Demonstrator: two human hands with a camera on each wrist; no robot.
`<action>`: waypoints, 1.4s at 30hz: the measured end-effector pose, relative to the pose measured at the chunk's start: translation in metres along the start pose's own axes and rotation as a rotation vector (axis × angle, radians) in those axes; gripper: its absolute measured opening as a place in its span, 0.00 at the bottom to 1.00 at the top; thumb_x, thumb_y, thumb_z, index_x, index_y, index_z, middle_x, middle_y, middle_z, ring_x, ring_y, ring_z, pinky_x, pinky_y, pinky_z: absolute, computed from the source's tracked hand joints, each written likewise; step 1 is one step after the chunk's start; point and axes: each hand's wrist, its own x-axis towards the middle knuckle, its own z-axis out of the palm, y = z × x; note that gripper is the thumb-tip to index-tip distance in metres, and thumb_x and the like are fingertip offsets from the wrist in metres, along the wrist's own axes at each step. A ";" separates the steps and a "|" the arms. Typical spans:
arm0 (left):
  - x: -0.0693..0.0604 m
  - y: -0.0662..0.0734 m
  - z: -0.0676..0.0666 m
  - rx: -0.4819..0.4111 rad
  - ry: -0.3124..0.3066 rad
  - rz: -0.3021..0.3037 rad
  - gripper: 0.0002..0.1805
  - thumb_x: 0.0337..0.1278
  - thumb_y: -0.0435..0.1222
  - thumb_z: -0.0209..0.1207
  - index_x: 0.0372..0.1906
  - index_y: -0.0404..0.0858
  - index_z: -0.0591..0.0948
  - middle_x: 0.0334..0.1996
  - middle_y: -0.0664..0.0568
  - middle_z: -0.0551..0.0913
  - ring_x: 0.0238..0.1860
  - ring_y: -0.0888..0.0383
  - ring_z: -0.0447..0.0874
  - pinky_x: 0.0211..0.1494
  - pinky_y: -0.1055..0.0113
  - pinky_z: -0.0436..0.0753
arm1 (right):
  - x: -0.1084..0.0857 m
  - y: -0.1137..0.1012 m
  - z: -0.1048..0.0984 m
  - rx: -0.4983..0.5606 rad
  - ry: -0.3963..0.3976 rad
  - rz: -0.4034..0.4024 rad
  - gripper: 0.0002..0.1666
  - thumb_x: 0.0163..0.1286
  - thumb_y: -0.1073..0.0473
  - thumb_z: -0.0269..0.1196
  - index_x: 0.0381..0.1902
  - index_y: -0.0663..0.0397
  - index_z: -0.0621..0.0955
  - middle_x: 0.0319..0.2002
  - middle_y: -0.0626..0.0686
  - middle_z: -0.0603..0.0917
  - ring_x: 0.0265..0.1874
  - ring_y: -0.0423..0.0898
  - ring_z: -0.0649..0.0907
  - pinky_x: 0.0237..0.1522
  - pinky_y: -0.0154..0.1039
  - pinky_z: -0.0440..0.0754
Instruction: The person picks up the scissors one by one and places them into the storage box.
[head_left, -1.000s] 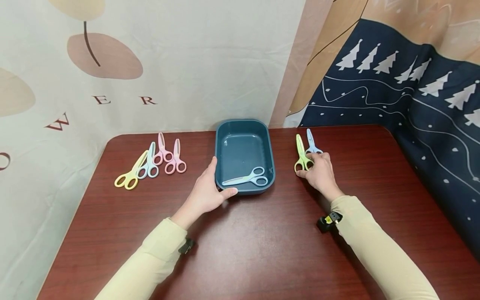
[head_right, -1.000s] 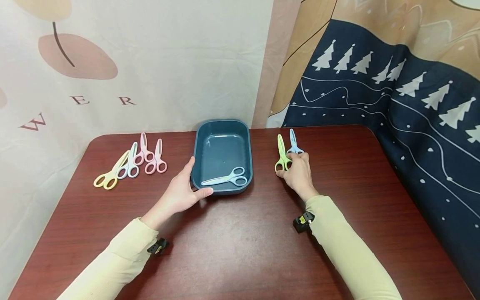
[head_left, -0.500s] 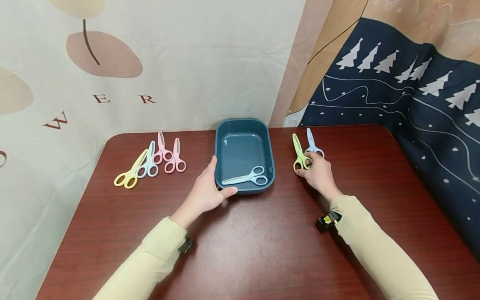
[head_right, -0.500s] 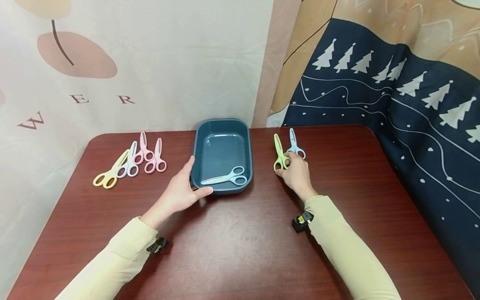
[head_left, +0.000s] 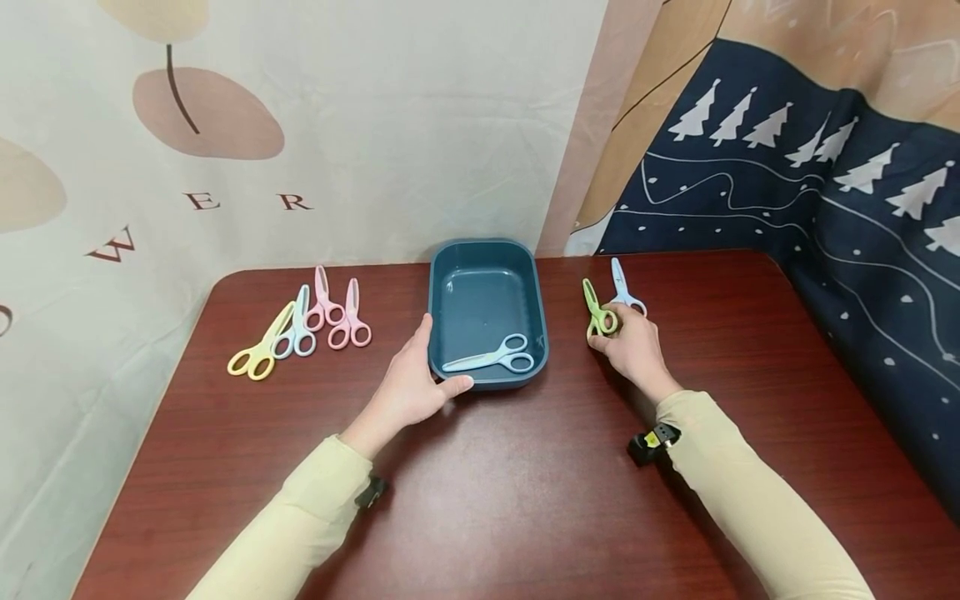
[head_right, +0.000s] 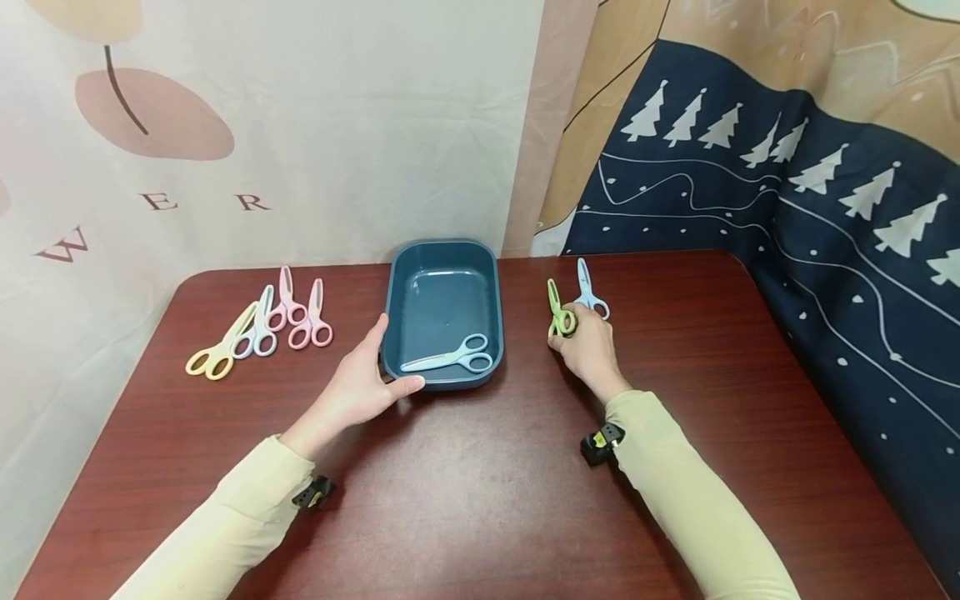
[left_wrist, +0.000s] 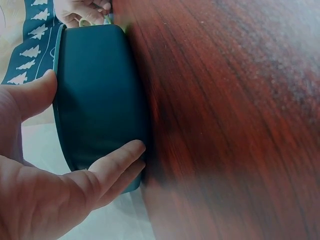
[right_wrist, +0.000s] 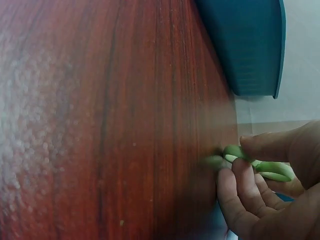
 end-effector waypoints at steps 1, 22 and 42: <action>0.000 0.000 0.000 -0.001 0.001 0.000 0.63 0.57 0.46 0.73 0.83 0.31 0.43 0.82 0.35 0.51 0.80 0.39 0.54 0.80 0.46 0.59 | 0.000 0.000 0.000 0.002 0.007 0.000 0.29 0.60 0.64 0.73 0.60 0.64 0.80 0.41 0.62 0.83 0.41 0.60 0.80 0.48 0.56 0.78; 0.000 -0.002 0.000 0.002 0.003 0.012 0.62 0.58 0.46 0.73 0.83 0.30 0.43 0.81 0.34 0.52 0.80 0.38 0.55 0.80 0.45 0.60 | 0.001 0.002 -0.005 0.159 0.070 0.036 0.24 0.62 0.75 0.62 0.58 0.67 0.80 0.37 0.65 0.85 0.26 0.46 0.87 0.25 0.26 0.83; 0.000 -0.002 0.000 0.002 0.007 0.025 0.62 0.57 0.45 0.73 0.82 0.29 0.43 0.81 0.33 0.52 0.80 0.38 0.55 0.79 0.45 0.60 | 0.001 -0.001 -0.015 0.115 0.049 -0.003 0.26 0.61 0.72 0.66 0.59 0.64 0.81 0.41 0.64 0.87 0.33 0.51 0.85 0.30 0.25 0.78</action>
